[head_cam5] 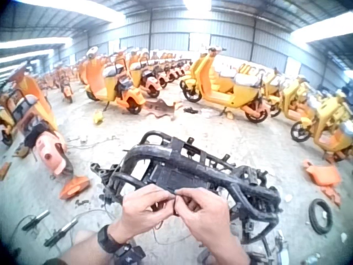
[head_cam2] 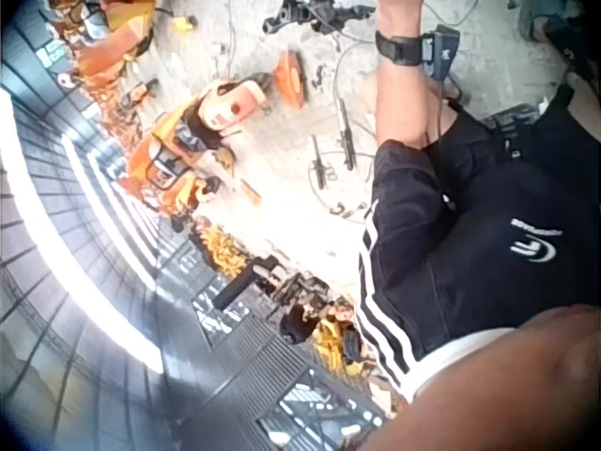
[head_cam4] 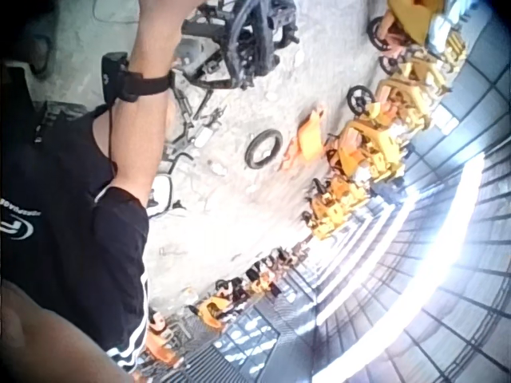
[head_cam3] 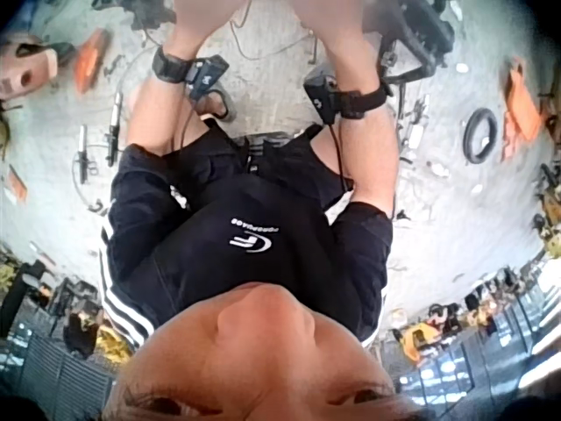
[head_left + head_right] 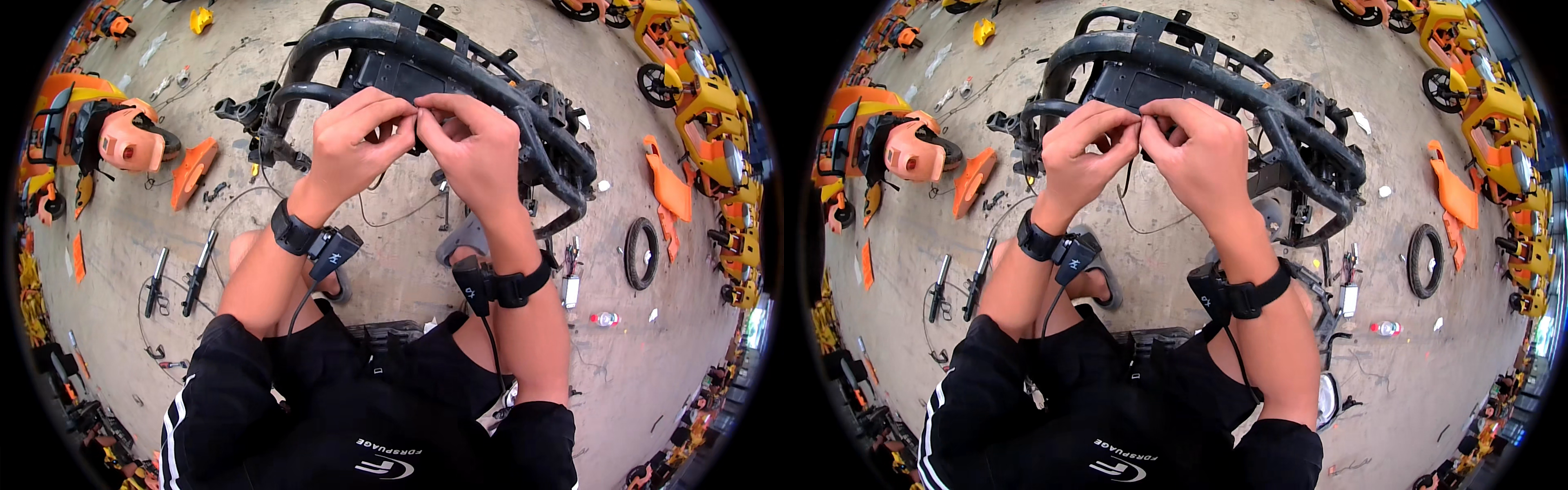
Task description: The person connects electrical wires on a motorcycle frame using a small tool. They route the wires through the frame and secure connections by hand while sitting on the floor.
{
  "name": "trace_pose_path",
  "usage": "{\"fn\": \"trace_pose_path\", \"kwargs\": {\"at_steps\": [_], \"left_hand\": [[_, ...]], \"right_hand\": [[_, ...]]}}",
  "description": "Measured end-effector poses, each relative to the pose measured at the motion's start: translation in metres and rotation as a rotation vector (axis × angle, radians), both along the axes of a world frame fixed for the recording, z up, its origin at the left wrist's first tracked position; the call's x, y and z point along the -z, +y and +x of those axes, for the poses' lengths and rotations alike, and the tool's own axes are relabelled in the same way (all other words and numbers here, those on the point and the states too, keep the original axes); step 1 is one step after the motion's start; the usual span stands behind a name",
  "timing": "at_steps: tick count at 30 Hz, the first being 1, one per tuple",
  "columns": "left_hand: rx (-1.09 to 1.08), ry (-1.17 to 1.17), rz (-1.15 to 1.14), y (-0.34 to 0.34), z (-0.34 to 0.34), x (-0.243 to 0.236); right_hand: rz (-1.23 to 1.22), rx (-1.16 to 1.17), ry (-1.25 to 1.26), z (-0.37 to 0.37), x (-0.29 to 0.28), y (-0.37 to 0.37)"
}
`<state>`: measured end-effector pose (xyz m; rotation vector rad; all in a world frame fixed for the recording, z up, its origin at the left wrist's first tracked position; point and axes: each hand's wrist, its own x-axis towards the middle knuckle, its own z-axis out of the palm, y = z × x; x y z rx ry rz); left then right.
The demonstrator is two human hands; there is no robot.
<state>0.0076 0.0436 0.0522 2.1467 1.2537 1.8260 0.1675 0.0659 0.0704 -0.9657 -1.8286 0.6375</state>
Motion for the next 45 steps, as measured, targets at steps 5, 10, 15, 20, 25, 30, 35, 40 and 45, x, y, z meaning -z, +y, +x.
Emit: {"fn": "trace_pose_path", "kwargs": {"at_steps": [5, 10, 15, 20, 25, 30, 35, 40, 45], "left_hand": [[0.01, 0.105, 0.099, 0.001, -0.003, 0.002], [-0.091, 0.159, 0.248, 0.002, 0.002, 0.01], [-0.116, 0.206, 0.334, 0.002, 0.003, 0.013], [-0.098, 0.244, 0.383, 0.005, 0.001, 0.017], [-0.068, 0.287, 0.367, 0.003, 0.0, 0.026], [-0.086, 0.306, 0.378, 0.002, -0.003, 0.028], [-0.08, 0.289, 0.394, 0.004, -0.006, 0.033], [-0.074, 0.301, 0.405, 0.004, -0.005, 0.032], [-0.058, 0.294, 0.409, 0.004, -0.006, 0.032]], "right_hand": [[0.014, 0.042, 0.089, -0.006, 0.013, -0.001], [0.214, 0.022, 0.023, -0.008, 0.02, 0.002], [0.13, -0.025, -0.008, 0.004, 0.005, 0.003], [-0.031, -0.026, 0.081, 0.003, 0.008, -0.002], [-0.159, -0.013, 0.166, 0.011, -0.006, -0.004], [-0.226, -0.029, 0.22, 0.01, -0.019, -0.007], [-0.063, -0.053, -0.052, 0.004, -0.023, -0.008], [-0.06, -0.017, -0.164, 0.002, -0.025, -0.009], [-0.194, -0.019, -0.107, -0.001, -0.026, -0.006]]}}
